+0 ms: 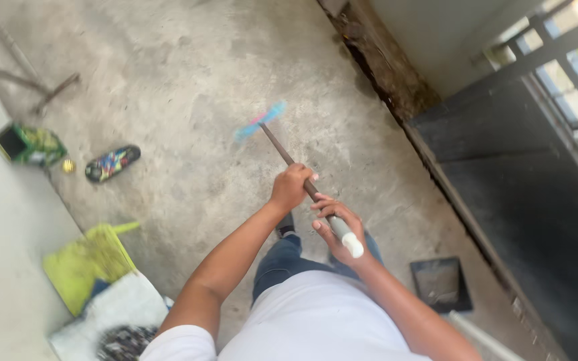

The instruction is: The person sweeps debris from a concrete floor into a dustpan using a broom. They move around a cluttered area containing a scooter and various items, collecting trash and sweeping it into the dustpan.

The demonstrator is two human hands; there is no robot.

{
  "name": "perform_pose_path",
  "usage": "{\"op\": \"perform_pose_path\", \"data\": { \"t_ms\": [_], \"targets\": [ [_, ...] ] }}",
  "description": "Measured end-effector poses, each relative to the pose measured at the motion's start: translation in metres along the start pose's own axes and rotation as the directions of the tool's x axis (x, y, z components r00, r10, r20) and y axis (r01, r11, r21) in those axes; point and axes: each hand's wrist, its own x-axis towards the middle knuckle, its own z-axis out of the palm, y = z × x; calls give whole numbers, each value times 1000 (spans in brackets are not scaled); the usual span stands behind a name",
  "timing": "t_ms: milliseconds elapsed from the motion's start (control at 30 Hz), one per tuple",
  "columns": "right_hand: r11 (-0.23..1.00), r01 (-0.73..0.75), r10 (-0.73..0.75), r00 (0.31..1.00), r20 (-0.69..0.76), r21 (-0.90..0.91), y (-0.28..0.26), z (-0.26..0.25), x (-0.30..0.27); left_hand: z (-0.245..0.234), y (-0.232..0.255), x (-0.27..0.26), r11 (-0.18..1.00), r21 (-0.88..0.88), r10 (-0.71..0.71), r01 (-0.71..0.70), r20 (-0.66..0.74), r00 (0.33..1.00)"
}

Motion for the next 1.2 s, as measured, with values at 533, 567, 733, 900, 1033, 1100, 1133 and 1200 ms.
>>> {"op": "perform_pose_path", "data": {
  "t_ms": [533,567,733,900,1033,1100,1133,1200],
  "targets": [
    [1000,1,2,927,-376,9,113,2,206,27,-137,242,943,90,265,-320,378,887],
    [998,-40,53,918,-393,41,110,1,211,19,-138,255,947,98,242,-305,405,882],
    [997,-48,69,874,-481,57,132,-10,252,48,-163,310,975,-109,220,-192,522,824],
    [954,-298,207,722,-660,-27,147,-28,244,155,-194,315,912,-328,409,-247,770,489],
    [867,-493,364,539,-760,66,105,-52,188,215,-138,256,690,-674,716,-264,580,388],
    [905,-419,299,521,-800,65,87,-44,164,217,-100,227,685,-670,728,-285,623,286],
    [892,-441,321,470,-822,96,74,-36,153,205,-94,223,695,-681,719,-231,658,224],
    [852,-462,428,344,-836,246,52,-11,148,193,-70,222,715,-684,699,-141,707,111]
  ]
}}
